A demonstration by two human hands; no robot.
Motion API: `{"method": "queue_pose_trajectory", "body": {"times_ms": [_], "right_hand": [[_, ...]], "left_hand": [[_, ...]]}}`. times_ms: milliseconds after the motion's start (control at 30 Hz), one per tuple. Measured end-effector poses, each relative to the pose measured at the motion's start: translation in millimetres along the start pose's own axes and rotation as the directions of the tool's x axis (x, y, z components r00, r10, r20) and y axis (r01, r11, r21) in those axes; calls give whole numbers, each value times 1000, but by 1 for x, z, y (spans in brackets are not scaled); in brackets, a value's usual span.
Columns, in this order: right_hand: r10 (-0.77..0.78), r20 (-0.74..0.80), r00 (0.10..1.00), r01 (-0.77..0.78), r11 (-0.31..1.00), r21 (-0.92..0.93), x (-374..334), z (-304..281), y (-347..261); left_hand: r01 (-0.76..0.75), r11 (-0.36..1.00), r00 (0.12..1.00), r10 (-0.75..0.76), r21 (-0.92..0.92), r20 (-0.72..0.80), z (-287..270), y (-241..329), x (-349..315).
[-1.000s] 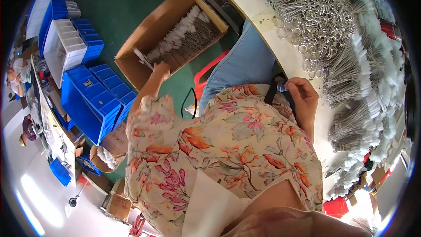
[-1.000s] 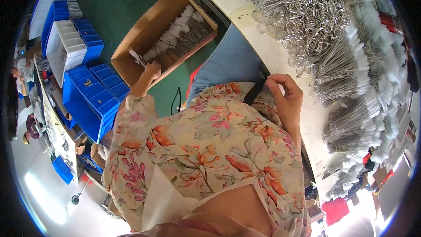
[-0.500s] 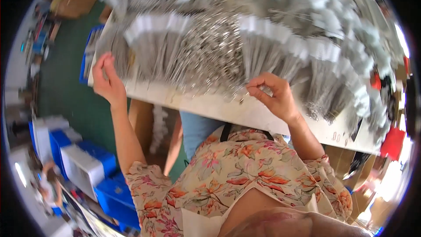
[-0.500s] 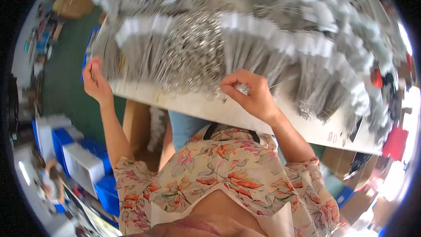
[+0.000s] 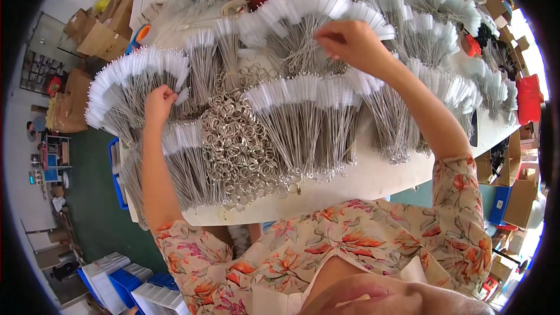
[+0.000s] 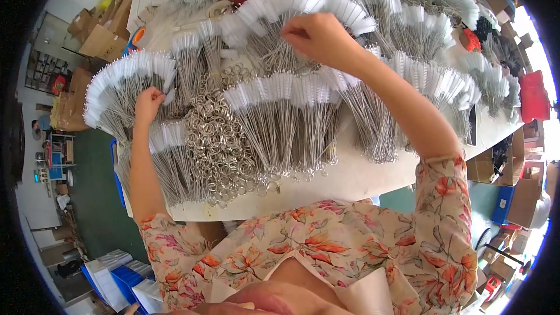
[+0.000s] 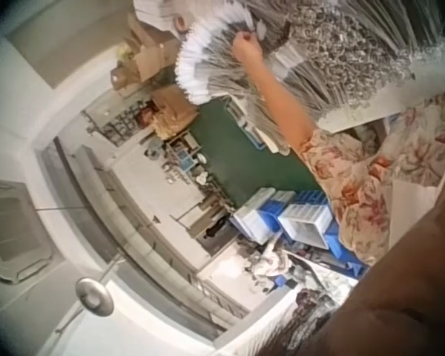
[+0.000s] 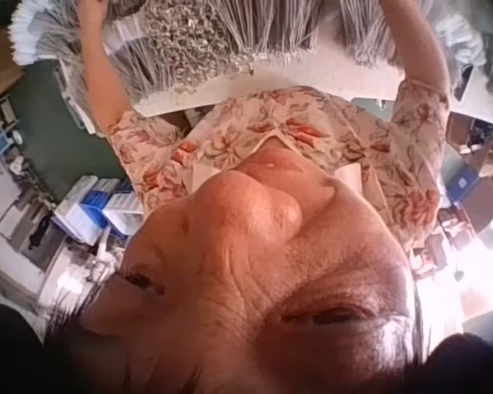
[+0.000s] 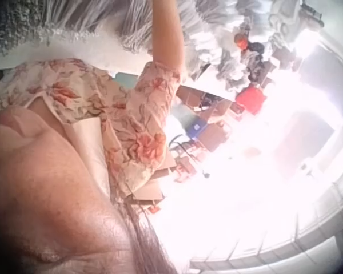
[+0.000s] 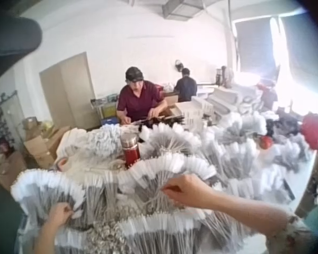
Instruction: Attach metal rings to the handle loop of small white cleaning brushes.
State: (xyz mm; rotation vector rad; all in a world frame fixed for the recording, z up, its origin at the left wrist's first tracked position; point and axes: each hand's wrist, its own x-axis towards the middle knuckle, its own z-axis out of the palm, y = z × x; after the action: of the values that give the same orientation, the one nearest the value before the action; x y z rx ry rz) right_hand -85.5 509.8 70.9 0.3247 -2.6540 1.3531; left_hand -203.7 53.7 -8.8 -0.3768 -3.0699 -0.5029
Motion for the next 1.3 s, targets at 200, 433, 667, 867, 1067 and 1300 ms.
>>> {"method": "queue_pose_trajectory", "body": {"times_ms": [200, 433, 667, 867, 1067, 1300], "right_hand": [[-172, 49, 984, 179, 941, -287, 82, 55, 25], [119, 154, 981, -86, 975, -203, 114, 116, 25], [139, 228, 964, -45, 927, -371, 136, 160, 62], [224, 579, 784, -509, 767, 392, 94, 36, 8], [123, -101, 987, -118, 992, 54, 14, -109, 33], [315, -272, 909, -386, 884, -264, -7, -150, 141]], "left_hand": [[-17, 992, 950, -24, -126, -312, -8, -4, -13], [-324, 878, 691, -35, -353, -722, -33, 68, 17], [74, 966, 965, -131, -247, -226, 14, 82, 41], [16, 1000, 996, -14, -16, 86, 26, 55, 49], [-61, 996, 979, 73, 69, -189, 32, 73, 46], [85, 973, 996, -76, 214, -51, 19, 74, 45]]}}
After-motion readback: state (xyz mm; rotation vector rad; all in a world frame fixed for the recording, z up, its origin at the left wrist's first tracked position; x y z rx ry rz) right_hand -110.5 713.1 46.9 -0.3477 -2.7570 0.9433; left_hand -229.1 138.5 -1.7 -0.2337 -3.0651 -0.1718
